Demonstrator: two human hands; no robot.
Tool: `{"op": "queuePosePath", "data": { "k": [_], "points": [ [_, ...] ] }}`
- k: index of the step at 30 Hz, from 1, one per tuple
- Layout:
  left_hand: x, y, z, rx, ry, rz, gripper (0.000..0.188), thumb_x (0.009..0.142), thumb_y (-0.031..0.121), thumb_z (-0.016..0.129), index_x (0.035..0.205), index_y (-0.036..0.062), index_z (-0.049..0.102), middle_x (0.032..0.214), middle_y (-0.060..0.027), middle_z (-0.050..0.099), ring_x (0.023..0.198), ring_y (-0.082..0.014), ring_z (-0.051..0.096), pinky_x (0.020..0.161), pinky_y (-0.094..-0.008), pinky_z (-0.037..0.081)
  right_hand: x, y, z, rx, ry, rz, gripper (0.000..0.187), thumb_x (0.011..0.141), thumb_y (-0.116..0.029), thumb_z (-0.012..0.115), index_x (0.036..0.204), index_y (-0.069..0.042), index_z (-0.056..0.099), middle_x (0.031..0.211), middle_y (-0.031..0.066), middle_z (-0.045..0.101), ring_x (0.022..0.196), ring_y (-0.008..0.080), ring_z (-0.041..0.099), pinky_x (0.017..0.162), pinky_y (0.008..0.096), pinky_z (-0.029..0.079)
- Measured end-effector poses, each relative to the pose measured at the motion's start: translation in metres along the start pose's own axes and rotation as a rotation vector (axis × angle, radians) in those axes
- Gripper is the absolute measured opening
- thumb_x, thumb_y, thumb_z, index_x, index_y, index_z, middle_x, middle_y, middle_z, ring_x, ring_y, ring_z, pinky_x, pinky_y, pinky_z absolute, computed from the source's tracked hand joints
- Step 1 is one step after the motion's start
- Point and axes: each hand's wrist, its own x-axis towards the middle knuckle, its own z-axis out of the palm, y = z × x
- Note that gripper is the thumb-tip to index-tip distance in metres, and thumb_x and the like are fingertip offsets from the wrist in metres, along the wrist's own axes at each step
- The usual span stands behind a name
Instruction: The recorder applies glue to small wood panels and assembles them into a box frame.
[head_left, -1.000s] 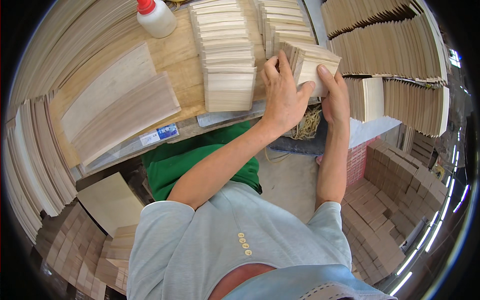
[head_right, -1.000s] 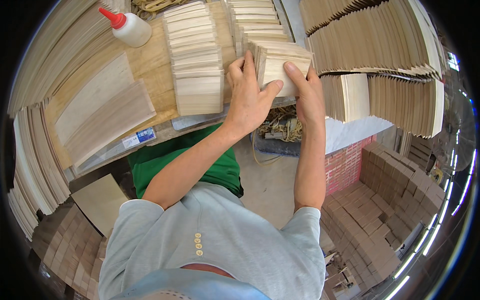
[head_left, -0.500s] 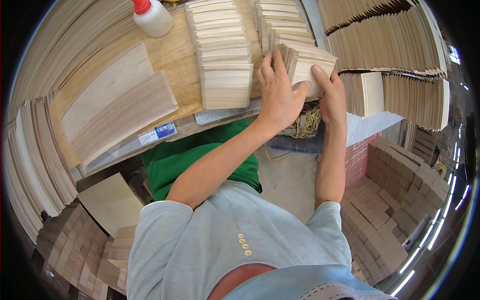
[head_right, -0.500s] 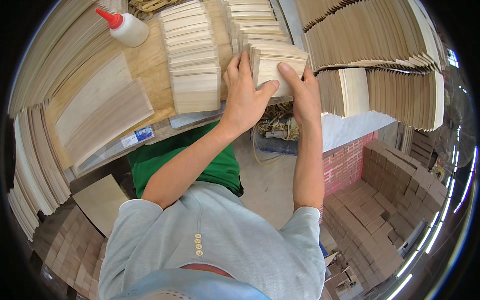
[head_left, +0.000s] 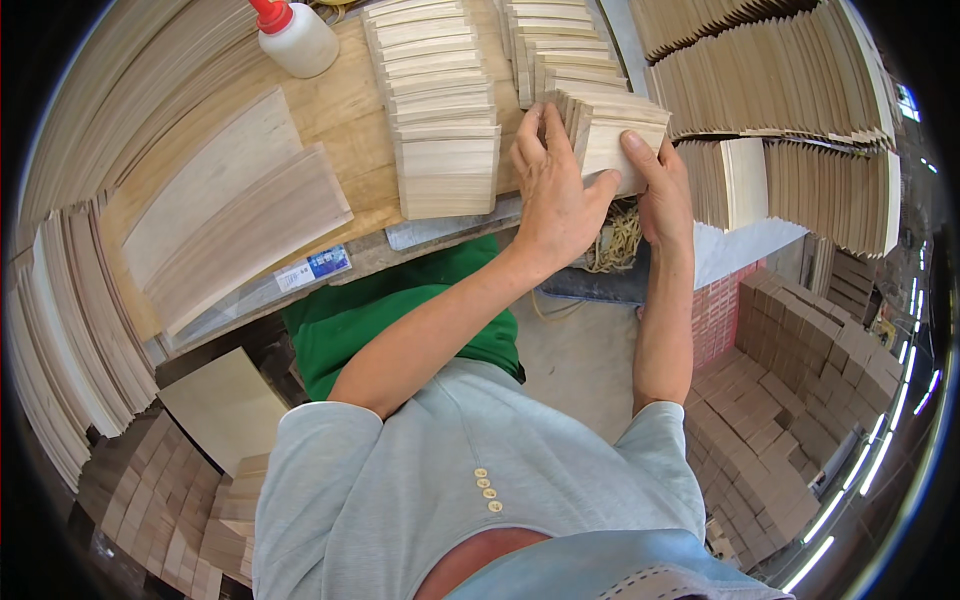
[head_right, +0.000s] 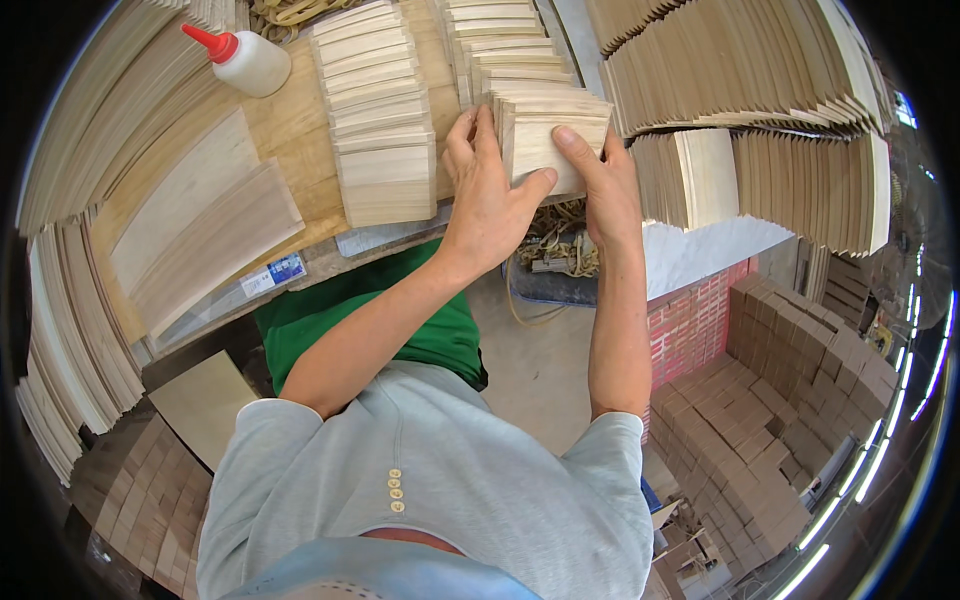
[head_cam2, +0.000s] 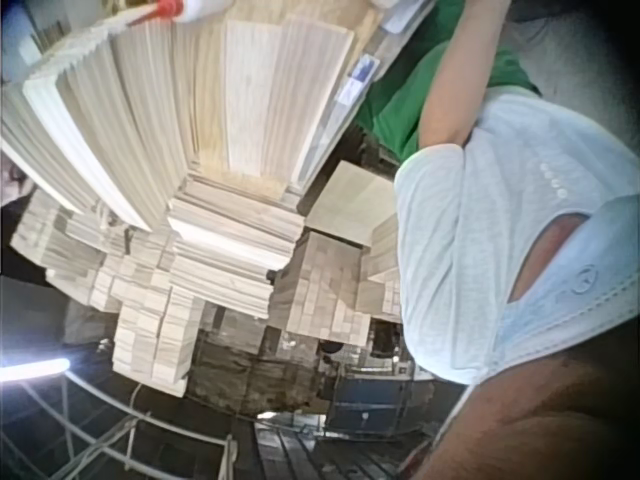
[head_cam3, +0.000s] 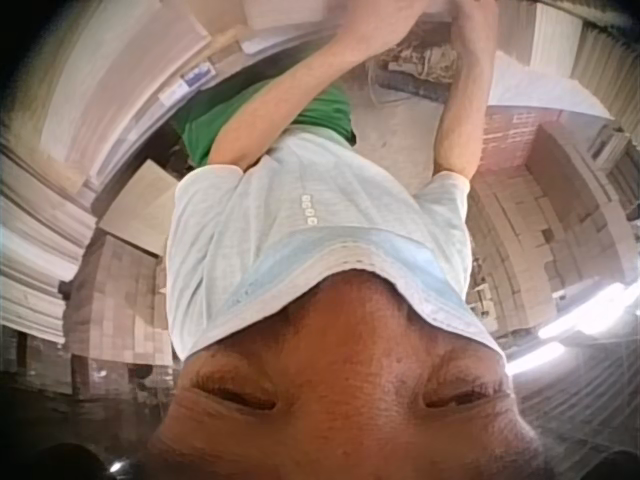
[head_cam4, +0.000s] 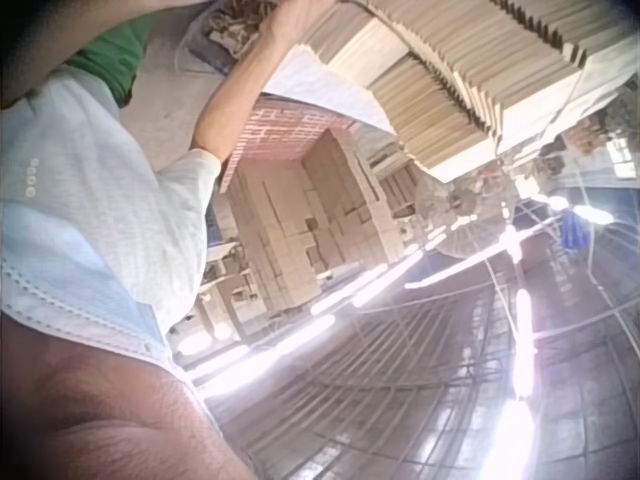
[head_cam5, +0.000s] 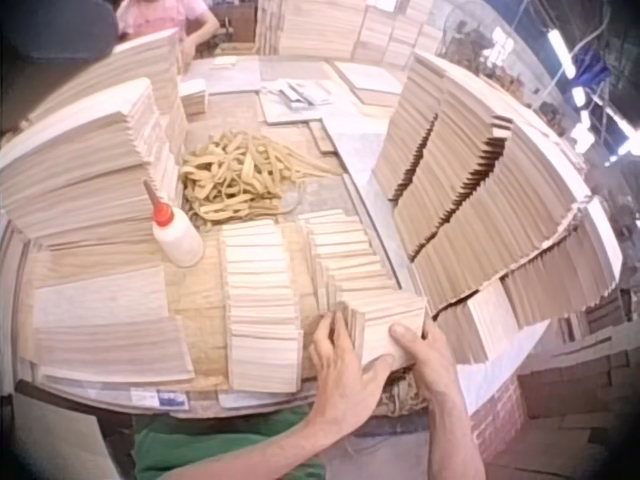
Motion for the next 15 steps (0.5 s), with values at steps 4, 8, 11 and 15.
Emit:
{"op": "queuePosePath", "data": {
  "k": [4,8,11,15],
  "points": [
    [-0.0021,-0.0010,-0.0010,0.016,-0.007,0.016,0.088,0.081,0.024,0.068,0.142,-0.0152,0.018,0.135,-0.0289,0.026,0.125,-0.0415,0.026,0.110,-0.0465,0.022,-0.0031,0.0004,0.0009,0.003,0.030,-0.035,0.062,0.085,-0.032,0.072,0.126,0.008,0.050,0.116,0.0178,0.061,0.108,0.0223,0.058,0.095,0.0338,0.044],
    [-0.0025,-0.0024,0.0008,0.003,0.003,0.034,0.087,0.081,0.021,0.068,0.143,-0.0141,0.018,0.134,-0.0277,0.028,0.121,-0.0406,0.029,0.109,-0.0466,0.023,-0.0032,0.0028,0.0039,-0.006,0.055,-0.032,0.062,0.085,-0.032,0.072,0.126,0.008,0.050,0.117,0.0177,0.060,0.107,0.0223,0.058,0.094,0.0339,0.045],
    [-0.0032,-0.0042,0.0007,-0.005,0.002,0.034,0.086,0.080,0.018,0.068,0.142,-0.0144,0.018,0.134,-0.0277,0.028,0.121,-0.0412,0.029,0.109,-0.0469,0.024,-0.0031,0.0053,0.0062,-0.012,0.072,-0.044,0.061,0.085,-0.032,0.072,0.126,0.007,0.050,0.118,0.0179,0.059,0.106,0.0224,0.059,0.093,0.0339,0.045],
    [-0.0041,-0.0027,0.0001,-0.010,0.012,0.043,0.084,0.080,0.016,0.067,0.142,-0.0146,0.019,0.135,-0.0284,0.027,0.122,-0.0423,0.029,0.109,-0.0472,0.024,-0.0037,0.0084,0.0070,-0.005,0.079,-0.048,0.060,0.085,-0.032,0.072,0.126,0.007,0.051,0.118,0.0180,0.059,0.107,0.0223,0.058,0.093,0.0341,0.045]
  ]
}}
